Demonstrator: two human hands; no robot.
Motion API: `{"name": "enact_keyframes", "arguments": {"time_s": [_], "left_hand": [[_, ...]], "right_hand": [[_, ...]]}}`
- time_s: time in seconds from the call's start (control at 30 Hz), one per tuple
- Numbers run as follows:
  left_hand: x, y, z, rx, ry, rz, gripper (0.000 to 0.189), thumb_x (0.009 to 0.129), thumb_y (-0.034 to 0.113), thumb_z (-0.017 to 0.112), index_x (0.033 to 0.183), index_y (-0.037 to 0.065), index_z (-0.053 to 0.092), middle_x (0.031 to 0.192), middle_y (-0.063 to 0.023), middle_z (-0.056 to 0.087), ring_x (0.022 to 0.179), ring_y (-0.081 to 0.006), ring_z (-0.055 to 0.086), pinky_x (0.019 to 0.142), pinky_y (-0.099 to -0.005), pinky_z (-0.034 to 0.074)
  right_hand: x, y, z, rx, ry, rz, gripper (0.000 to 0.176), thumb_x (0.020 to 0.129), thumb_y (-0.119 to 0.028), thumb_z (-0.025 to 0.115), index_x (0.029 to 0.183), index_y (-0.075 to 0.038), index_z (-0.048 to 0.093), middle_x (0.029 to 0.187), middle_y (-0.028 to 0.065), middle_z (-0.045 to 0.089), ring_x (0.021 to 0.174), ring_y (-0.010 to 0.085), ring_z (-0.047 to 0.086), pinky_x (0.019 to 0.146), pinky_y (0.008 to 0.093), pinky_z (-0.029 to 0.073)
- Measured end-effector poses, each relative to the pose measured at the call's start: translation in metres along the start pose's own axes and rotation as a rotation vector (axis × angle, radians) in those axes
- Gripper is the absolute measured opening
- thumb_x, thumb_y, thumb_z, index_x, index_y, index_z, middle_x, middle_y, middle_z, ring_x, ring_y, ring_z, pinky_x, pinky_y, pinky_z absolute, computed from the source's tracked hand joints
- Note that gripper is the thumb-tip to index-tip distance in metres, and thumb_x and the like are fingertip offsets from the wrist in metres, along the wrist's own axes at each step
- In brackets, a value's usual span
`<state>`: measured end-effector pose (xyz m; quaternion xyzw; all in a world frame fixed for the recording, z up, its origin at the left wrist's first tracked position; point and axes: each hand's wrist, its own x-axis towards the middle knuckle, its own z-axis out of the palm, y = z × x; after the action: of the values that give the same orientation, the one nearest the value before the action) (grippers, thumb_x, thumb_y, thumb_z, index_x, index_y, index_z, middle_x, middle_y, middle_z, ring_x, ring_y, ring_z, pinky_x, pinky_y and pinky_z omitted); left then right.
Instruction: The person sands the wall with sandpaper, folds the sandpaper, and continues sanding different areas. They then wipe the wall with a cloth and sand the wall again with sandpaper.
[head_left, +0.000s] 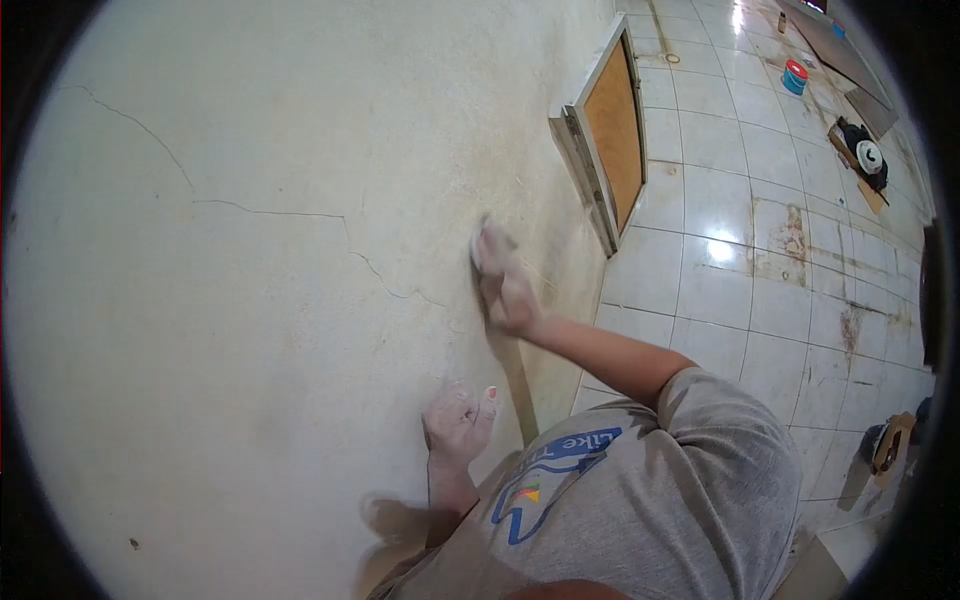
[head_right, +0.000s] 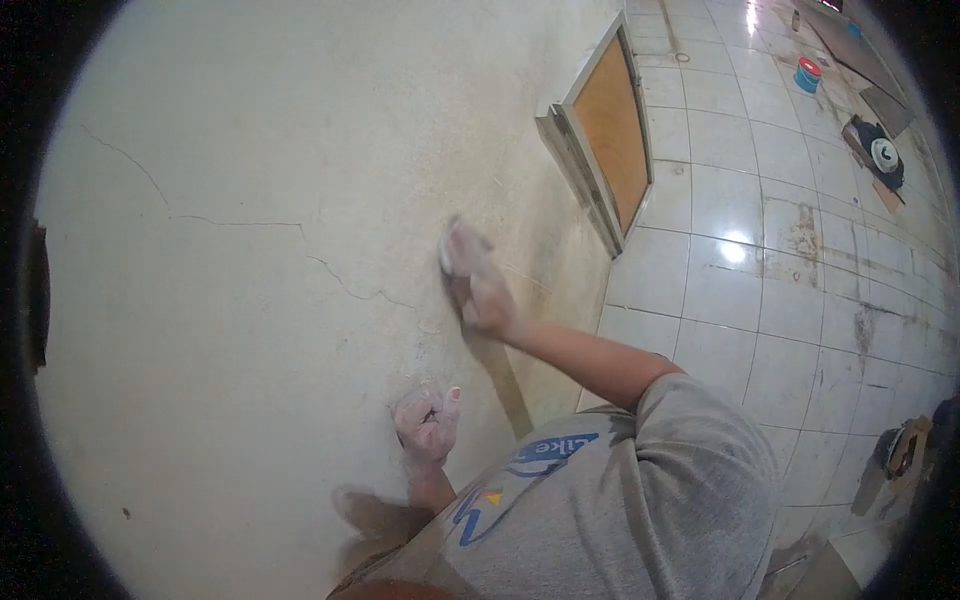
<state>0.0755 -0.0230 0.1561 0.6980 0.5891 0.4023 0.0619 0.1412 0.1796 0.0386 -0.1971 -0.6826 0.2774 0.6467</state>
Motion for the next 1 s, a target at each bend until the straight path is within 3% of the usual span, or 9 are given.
{"name": "enact_keyframes", "arguments": {"time_s": [0.1, 0.2, 0.4, 0.5, 0.6, 0.73, 0.8, 0.9, 1.0], "left_hand": [[0.004, 0.006, 0.001, -0.001, 0.005, -0.022, 0.036, 0.082, -0.004, 0.073, 0.062, 0.006, 0.045, 0.057, -0.0082, 0.042, 0.049, -0.0267, 0.041, 0.050, -0.0390, 0.034], [0.010, 0.010, -0.001, 0.016, -0.031, -0.019, 0.035, 0.082, -0.004, 0.074, 0.063, 0.006, 0.046, 0.057, -0.0084, 0.042, 0.049, -0.0267, 0.042, 0.050, -0.0389, 0.034], [0.010, 0.008, 0.002, 0.000, -0.012, 0.006, 0.034, 0.082, -0.004, 0.073, 0.063, 0.004, 0.045, 0.058, -0.0064, 0.040, 0.050, -0.0201, 0.037, 0.049, -0.0336, 0.029], [0.016, 0.010, 0.007, 0.022, 0.007, 0.059, 0.034, 0.082, -0.004, 0.073, 0.063, 0.004, 0.047, 0.058, -0.0070, 0.041, 0.050, -0.0214, 0.038, 0.049, -0.0348, 0.030], [0.014, 0.013, 0.003, 0.103, -0.056, 0.034, 0.034, 0.082, -0.002, 0.075, 0.064, 0.006, 0.048, 0.060, -0.0099, 0.045, 0.053, -0.0274, 0.048, 0.050, -0.0384, 0.037], [0.011, 0.008, 0.002, 0.084, -0.075, 0.025, 0.034, 0.082, -0.002, 0.075, 0.064, 0.006, 0.047, 0.061, -0.0104, 0.045, 0.054, -0.0284, 0.049, 0.052, -0.0390, 0.038], [0.012, 0.010, 0.004, 0.110, -0.079, 0.023, 0.034, 0.082, -0.003, 0.075, 0.064, 0.006, 0.047, 0.060, -0.0105, 0.045, 0.055, -0.0286, 0.049, 0.053, -0.0392, 0.039], [0.011, 0.011, 0.007, 0.101, -0.060, 0.021, 0.034, 0.081, -0.004, 0.075, 0.064, 0.007, 0.047, 0.060, -0.0105, 0.045, 0.055, -0.0290, 0.049, 0.054, -0.0391, 0.039], [0.012, 0.006, 0.010, 0.063, -0.005, 0.092, 0.036, 0.081, -0.005, 0.074, 0.060, 0.005, 0.046, 0.056, -0.0080, 0.039, 0.048, -0.0232, 0.038, 0.047, -0.0360, 0.029]], "right_hand": [[0.054, 0.004, -0.012, 0.178, 0.254, 0.357, 0.057, 0.101, -0.008, 0.045, 0.154, 0.006, 0.030, 0.162, 0.0273, 0.027, 0.153, 0.0366, 0.023, 0.124, 0.0401, 0.016], [0.061, 0.046, -0.006, 0.222, 0.282, 0.559, 0.053, 0.103, -0.010, 0.042, 0.153, 0.006, 0.033, 0.161, 0.0252, 0.030, 0.152, 0.0355, 0.024, 0.124, 0.0374, 0.015], [-0.015, -0.004, 0.009, 0.280, 0.122, 0.173, 0.052, 0.102, -0.015, 0.041, 0.151, 0.005, 0.039, 0.161, 0.0231, 0.033, 0.151, 0.0398, 0.027, 0.124, 0.0444, 0.017], [-0.053, -0.029, -0.011, 0.051, -0.266, -0.112, 0.054, 0.098, -0.015, 0.048, 0.148, 0.004, 0.045, 0.158, 0.0252, 0.037, 0.148, 0.0425, 0.032, 0.123, 0.0491, 0.022], [-0.040, -0.003, -0.014, 0.060, -0.228, -0.216, 0.055, 0.094, -0.014, 0.052, 0.146, 0.003, 0.049, 0.155, 0.0260, 0.040, 0.146, 0.0426, 0.036, 0.122, 0.0501, 0.027], [0.040, 0.031, -0.008, 0.055, 0.137, -0.116, 0.052, 0.095, -0.012, 0.050, 0.145, 0.002, 0.050, 0.154, 0.0248, 0.043, 0.143, 0.0434, 0.040, 0.121, 0.0479, 0.027], [0.076, 0.041, -0.020, -0.065, 0.216, 0.054, 0.050, 0.099, -0.012, 0.047, 0.146, 0.002, 0.047, 0.153, 0.0252, 0.044, 0.141, 0.0420, 0.043, 0.118, 0.0446, 0.030], [0.088, 0.074, -0.023, 0.268, 0.301, 0.433, 0.048, 0.101, -0.012, 0.045, 0.147, 0.003, 0.045, 0.154, 0.0248, 0.042, 0.143, 0.0381, 0.041, 0.118, 0.0404, 0.030], [0.087, 0.005, -0.028, 0.158, 0.276, 0.391, 0.047, 0.102, -0.013, 0.043, 0.146, 0.002, 0.046, 0.152, 0.0239, 0.046, 0.143, 0.0371, 0.042, 0.120, 0.0391, 0.029]]}}
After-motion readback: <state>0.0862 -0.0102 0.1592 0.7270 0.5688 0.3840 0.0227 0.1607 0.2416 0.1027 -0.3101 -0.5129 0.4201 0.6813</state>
